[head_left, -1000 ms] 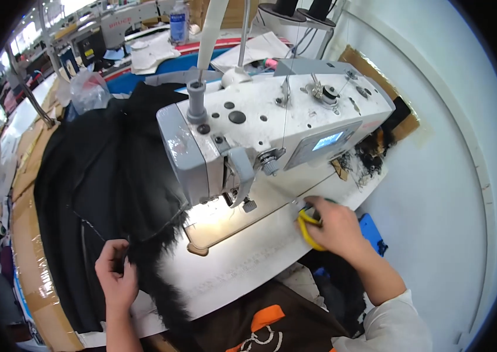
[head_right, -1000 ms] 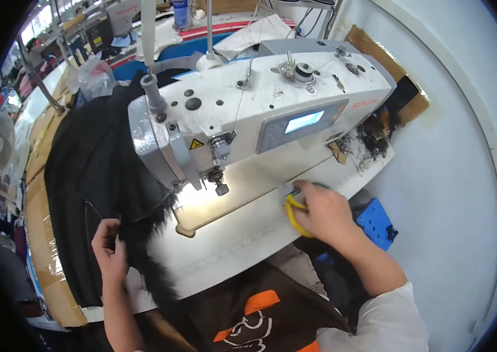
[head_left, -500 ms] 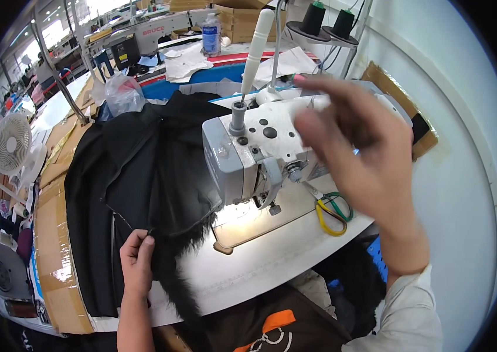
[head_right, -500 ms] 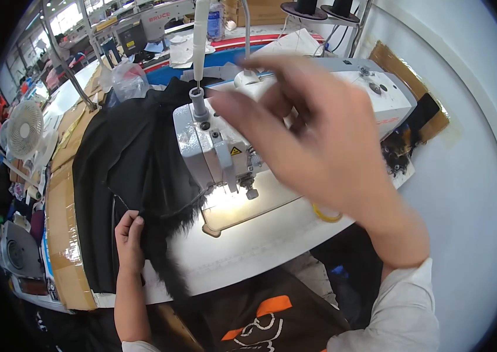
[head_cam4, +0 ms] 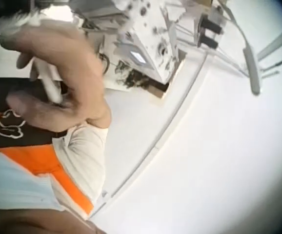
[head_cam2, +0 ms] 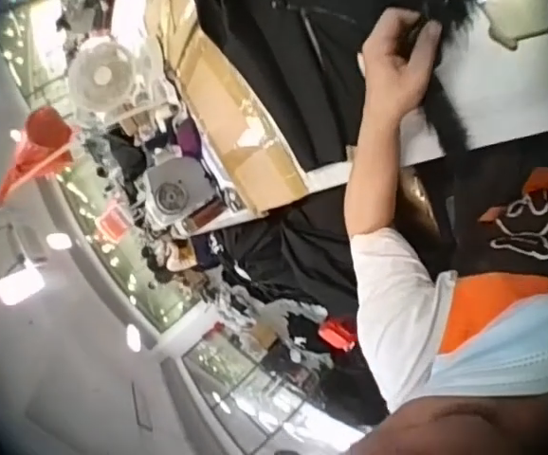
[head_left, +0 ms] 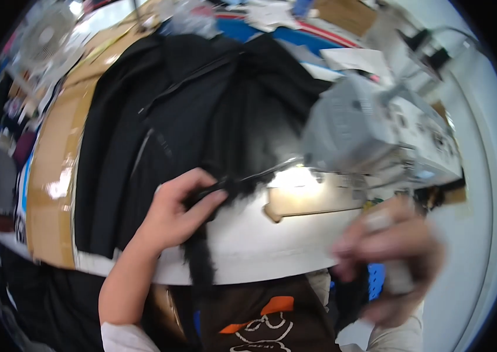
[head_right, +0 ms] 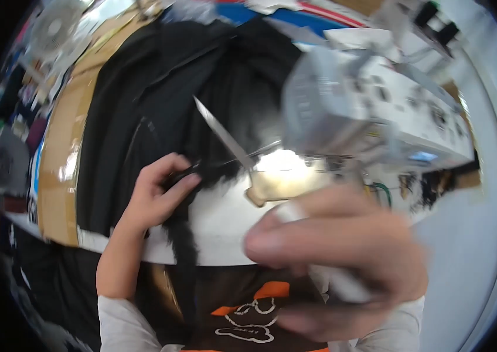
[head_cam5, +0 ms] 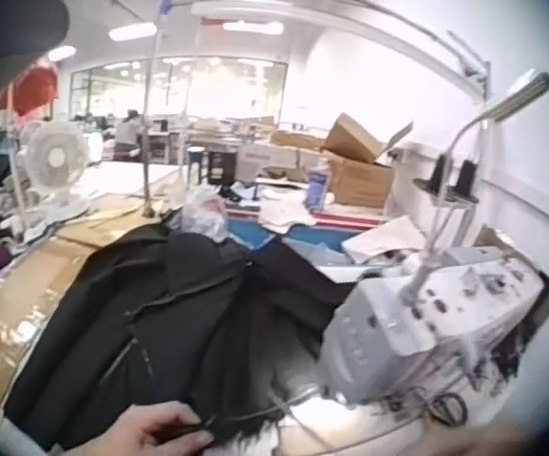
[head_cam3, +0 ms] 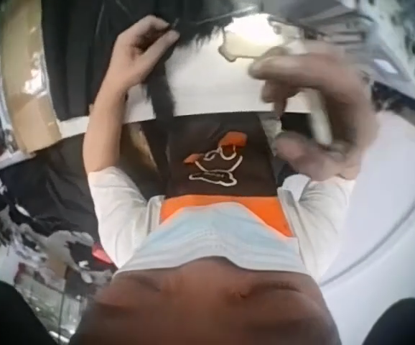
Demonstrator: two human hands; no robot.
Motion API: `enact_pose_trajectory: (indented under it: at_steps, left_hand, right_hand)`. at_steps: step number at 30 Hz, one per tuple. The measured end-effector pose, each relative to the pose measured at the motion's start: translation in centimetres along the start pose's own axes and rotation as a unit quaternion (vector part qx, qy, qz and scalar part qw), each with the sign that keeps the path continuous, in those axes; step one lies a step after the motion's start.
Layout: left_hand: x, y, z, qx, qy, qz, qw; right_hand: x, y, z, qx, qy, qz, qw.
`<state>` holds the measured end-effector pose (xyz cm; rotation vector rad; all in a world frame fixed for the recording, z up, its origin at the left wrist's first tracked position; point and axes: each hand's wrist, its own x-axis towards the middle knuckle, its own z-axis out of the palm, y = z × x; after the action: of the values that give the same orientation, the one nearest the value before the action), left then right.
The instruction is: Sewing a black fur trim onto a black fabric garment using an industrial sewing machine.
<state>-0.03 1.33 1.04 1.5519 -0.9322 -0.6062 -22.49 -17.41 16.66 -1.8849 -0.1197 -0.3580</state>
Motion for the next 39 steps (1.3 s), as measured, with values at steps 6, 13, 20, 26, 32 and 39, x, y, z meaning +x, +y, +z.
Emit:
enact_pose_trajectory:
  at_steps: [6, 13, 20, 26, 32, 39]
  left_hand:
    - [0.7, 1.0, -0.2, -0.064, -0.039, -0.014, 0.997]
    - [-0.1, 0.5, -1.0, -0.093, -0.014, -0.018, 0.995]
    - [-0.3, 0.8, -1.3, -0.070, -0.018, 0.003, 0.997]
    - [0.5, 1.4, -1.4, -0.018, -0.029, 0.033, 0.999]
    - [0.5, 1.2, -1.4, 0.001, -0.037, 0.050, 0.998]
    - [0.5, 0.9, -1.3, 0.016, -0.045, 0.068, 0.997]
  right_hand:
    - [0.6, 8.7, 4.7, 0.059, -0.039, 0.149, 0.986]
    - [5.5, 10.3, 5.7, -0.178, 0.034, 0.042, 0.983]
    - [6.4, 11.9, 5.4, -0.284, -0.016, -0.069, 0.956]
    - [5.9, 12.0, 4.7, -0.319, -0.042, -0.047, 0.946]
    - [5.6, 12.2, 4.4, -0.311, -0.052, -0.026, 0.949]
    - [5.3, 12.4, 4.2, -0.306, -0.060, -0.023, 0.950]
